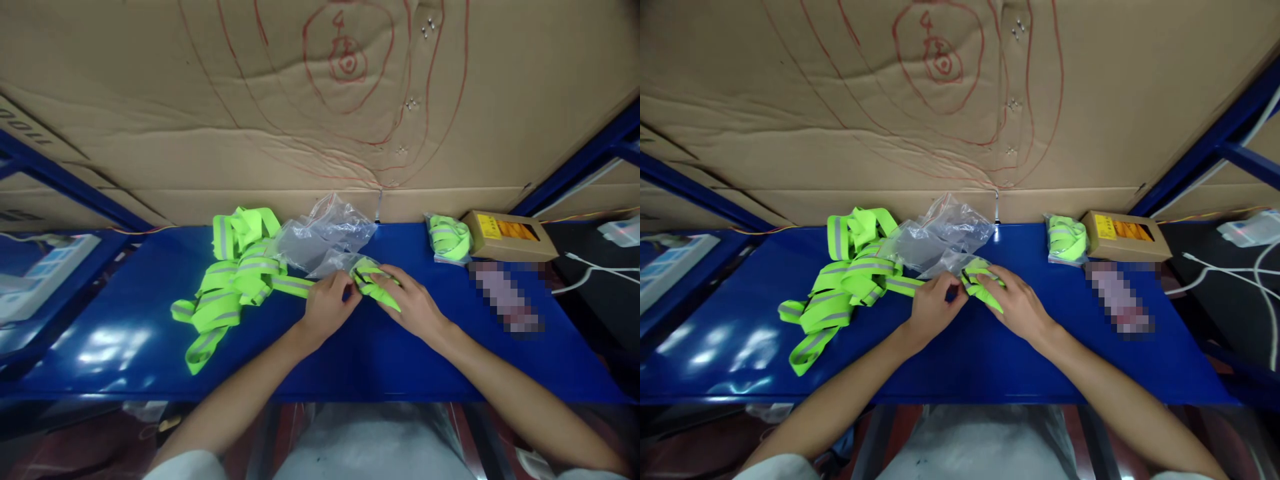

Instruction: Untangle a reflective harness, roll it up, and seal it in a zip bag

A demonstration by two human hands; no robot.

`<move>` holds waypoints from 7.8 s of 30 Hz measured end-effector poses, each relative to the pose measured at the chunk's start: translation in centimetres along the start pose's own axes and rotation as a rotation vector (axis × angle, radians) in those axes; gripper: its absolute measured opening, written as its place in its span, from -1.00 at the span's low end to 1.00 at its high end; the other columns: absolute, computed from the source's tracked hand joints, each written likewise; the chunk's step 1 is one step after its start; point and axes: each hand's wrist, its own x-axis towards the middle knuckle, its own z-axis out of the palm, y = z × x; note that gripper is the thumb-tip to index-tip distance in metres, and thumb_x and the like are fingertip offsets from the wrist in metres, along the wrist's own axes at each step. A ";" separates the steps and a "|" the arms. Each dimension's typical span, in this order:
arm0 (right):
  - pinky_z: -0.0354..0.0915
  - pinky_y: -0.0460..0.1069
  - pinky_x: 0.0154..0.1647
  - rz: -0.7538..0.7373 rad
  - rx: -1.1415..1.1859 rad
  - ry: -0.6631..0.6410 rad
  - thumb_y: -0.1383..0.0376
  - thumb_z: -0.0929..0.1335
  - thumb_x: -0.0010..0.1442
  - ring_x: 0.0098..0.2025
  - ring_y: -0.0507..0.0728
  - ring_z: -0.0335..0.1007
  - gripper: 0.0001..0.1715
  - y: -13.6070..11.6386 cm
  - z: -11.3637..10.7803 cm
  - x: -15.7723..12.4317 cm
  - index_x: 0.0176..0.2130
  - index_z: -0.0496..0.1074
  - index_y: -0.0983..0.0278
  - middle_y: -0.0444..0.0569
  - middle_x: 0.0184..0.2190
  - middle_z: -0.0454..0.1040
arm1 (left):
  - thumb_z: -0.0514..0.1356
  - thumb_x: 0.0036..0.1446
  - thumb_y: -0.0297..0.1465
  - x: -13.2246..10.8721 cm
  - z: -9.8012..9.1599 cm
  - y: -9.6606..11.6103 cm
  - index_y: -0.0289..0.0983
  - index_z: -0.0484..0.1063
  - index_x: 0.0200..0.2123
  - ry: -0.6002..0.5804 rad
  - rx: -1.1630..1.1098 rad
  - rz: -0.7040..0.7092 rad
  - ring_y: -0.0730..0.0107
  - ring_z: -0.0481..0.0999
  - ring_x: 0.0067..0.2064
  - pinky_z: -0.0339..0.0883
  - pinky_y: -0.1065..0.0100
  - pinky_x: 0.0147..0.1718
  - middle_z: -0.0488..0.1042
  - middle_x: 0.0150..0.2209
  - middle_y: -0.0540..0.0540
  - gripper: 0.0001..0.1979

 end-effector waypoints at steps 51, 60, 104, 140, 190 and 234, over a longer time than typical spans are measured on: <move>0.39 0.01 -0.09 0.941 1.010 0.308 0.08 0.63 -0.06 -0.18 0.14 0.53 -0.38 -0.8 3.0 2.2 -0.05 0.55 0.23 -0.09 -0.17 0.64 | 0.20 0.19 -0.48 -0.1 0.5 3.1 -0.22 0.33 -0.42 0.021 0.324 0.202 0.39 0.50 -0.52 0.13 0.30 -0.52 0.45 -0.54 0.04 -0.86; 0.44 0.02 -0.11 0.975 1.167 0.244 0.08 0.61 -0.08 -0.19 0.14 0.57 -0.37 -1.6 2.9 2.4 -0.05 0.49 0.21 -0.09 -0.18 0.64 | 0.22 0.27 -0.39 0.2 0.4 3.4 -0.29 0.47 -0.06 0.017 0.338 0.227 0.17 0.62 -0.17 0.43 0.25 -0.26 0.61 -0.15 -0.19 -0.81; 0.47 0.01 -0.25 0.557 0.850 0.182 0.05 0.49 0.23 -0.24 0.10 0.49 -0.62 -0.6 1.5 1.0 -0.13 0.33 0.16 -0.11 -0.25 0.47 | 0.15 0.31 -0.53 -1.1 1.5 2.2 -0.23 0.38 0.01 0.009 -0.350 -0.008 0.45 0.56 -0.21 0.50 0.41 -0.20 0.49 -0.21 -0.05 -0.77; 0.50 0.00 -0.32 1.034 1.459 0.340 0.08 0.62 -0.01 -0.36 0.06 0.46 -0.52 2.8 0.0 2.4 -0.35 0.33 0.18 -0.19 -0.35 0.54 | 0.20 0.37 -0.32 0.2 1.1 -0.3 -0.23 0.45 0.03 -0.092 -0.485 -0.219 0.33 0.56 -0.09 0.52 0.29 -0.11 0.49 -0.06 -0.16 -0.78; 0.29 -0.06 -0.42 0.621 0.772 0.091 -0.13 0.50 0.18 -0.45 0.05 0.36 -0.53 0.6 -4.0 1.8 -0.33 0.51 0.21 -0.12 -0.50 0.49 | 0.43 0.16 -0.23 1.9 -3.0 0.4 -0.25 0.60 -0.23 0.039 -0.947 -0.448 0.49 0.53 -0.29 0.43 0.47 -0.25 0.61 -0.29 -0.06 -0.78; 0.19 0.02 -0.12 -0.248 0.188 -0.215 0.30 0.36 0.41 -0.32 0.04 0.43 -0.88 -4.0 -7.9 8.8 -0.22 0.47 0.24 -0.14 -0.37 0.52 | 0.40 0.20 -0.38 1.4 -3.7 2.1 -0.27 0.63 -0.21 -0.097 -0.966 -0.151 0.42 0.56 -0.28 0.41 0.44 -0.29 0.61 -0.26 -0.12 -0.89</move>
